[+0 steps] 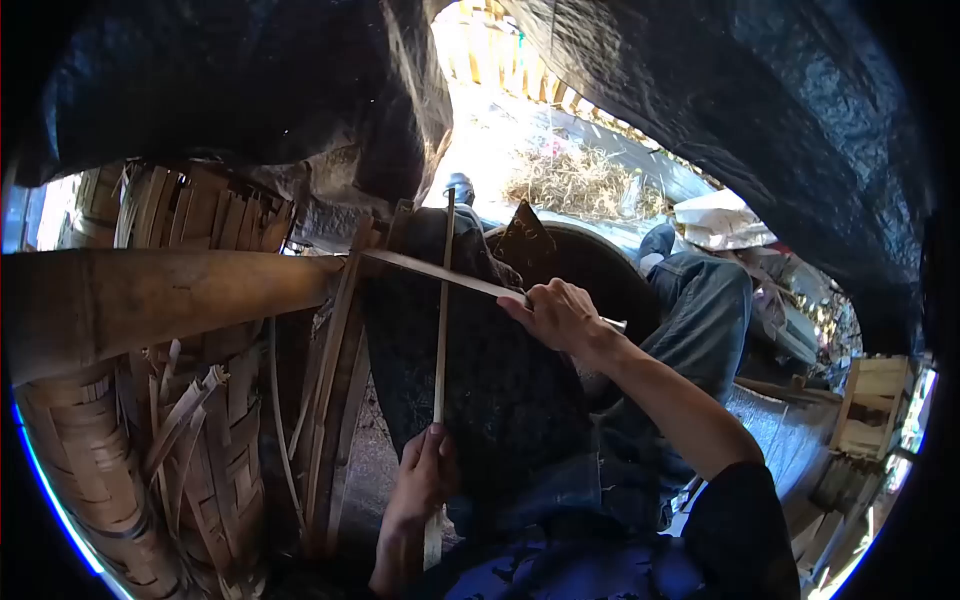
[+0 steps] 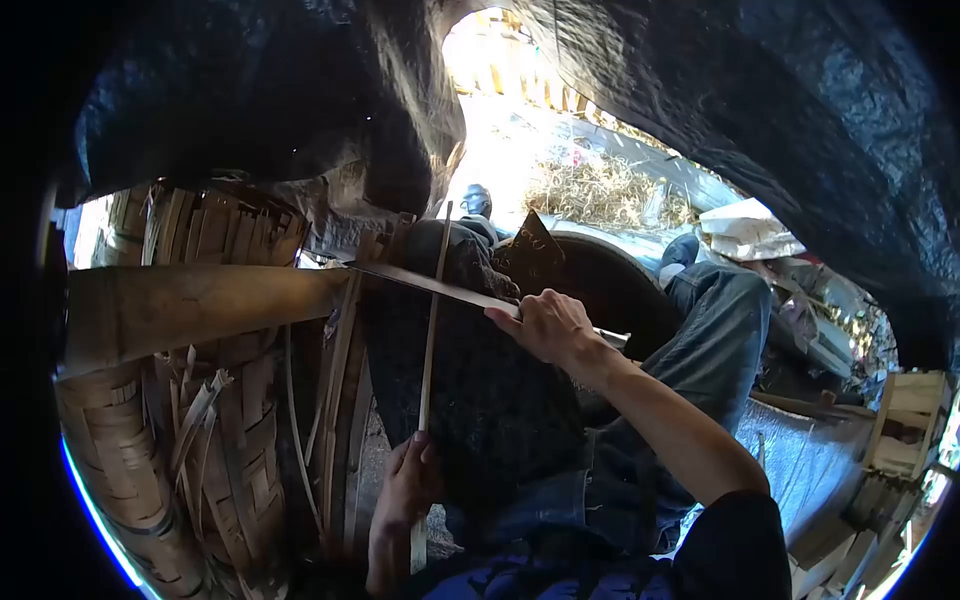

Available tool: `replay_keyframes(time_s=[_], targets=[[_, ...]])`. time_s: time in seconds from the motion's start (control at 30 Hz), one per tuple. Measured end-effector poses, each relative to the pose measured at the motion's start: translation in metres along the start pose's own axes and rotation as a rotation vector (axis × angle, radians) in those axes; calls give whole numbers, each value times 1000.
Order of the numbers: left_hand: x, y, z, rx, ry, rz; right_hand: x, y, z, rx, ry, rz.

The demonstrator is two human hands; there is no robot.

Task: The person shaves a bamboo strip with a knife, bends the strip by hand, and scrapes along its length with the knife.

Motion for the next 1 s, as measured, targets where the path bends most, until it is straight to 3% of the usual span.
replay_keyframes(time_s=[0.07, 0.1, 0.2, 0.27, 0.3, 0.37, 0.4, 0.47, 0.5, 0.57, 0.6, 0.63, 0.7, 0.73, 0.8, 0.83, 0.9, 1.0], targets=[[-8, -21, -7, -482, 407, -208, 9, -4, 3, 9, 64, 90], [-21, -14, -7, -514, 457, -226, -3, -6, -3, -24, 58, 39], [-24, -16, 3, -738, 522, -300, 5, -16, -16, -64, 210, 183], [-32, -23, 1, -871, 632, -327, 2, -11, -30, -234, 449, 372], [-33, -24, -1, -868, 627, -328, 8, -10, -33, -233, 449, 378], [-41, -23, -5, -969, 683, -341, 27, -14, -27, -72, 175, 209], [-43, -21, -5, -957, 678, -345, 33, -12, -24, -68, 166, 218], [-51, -17, -6, -988, 734, -301, 39, -21, -29, -286, 442, 131], [-53, -15, -9, -983, 725, -305, 48, -37, -18, -287, 440, 142], [-56, -12, -13, -1039, 737, -322, 70, -70, 9, -227, 401, 268], [-55, -12, -11, -1093, 782, -314, 76, -62, 5, -233, 344, 121], [-54, -12, -11, -1094, 774, -315, 80, -45, -9, -234, 347, 128], [-58, -15, -15, -1256, 891, -298, 85, -33, -7, -145, 1, -116], [-63, -16, -15, -1256, 889, -305, 91, -32, -5, -150, -1, -112], [-80, -12, -11, -1202, 848, -412, 105, -30, 11, -23, -262, -92], [-91, -12, -6, -1026, 728, -499, 106, -30, 14, -15, -267, -87], [-92, -8, 10, -944, 643, -438, 98, -34, 32, 58, -401, -121], [-55, 1, -1, -811, 578, -290, 80, -47, 59, 136, -413, -106]])
Point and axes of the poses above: each hand's wrist, its own x-axis towards the middle knuckle, its own y-axis out of the back of the hand, z = x × y, the point moved 6 cm from there along x, towards the middle knuckle, and after that the axes turned 15 degrees about z, right-handed, at the moved point
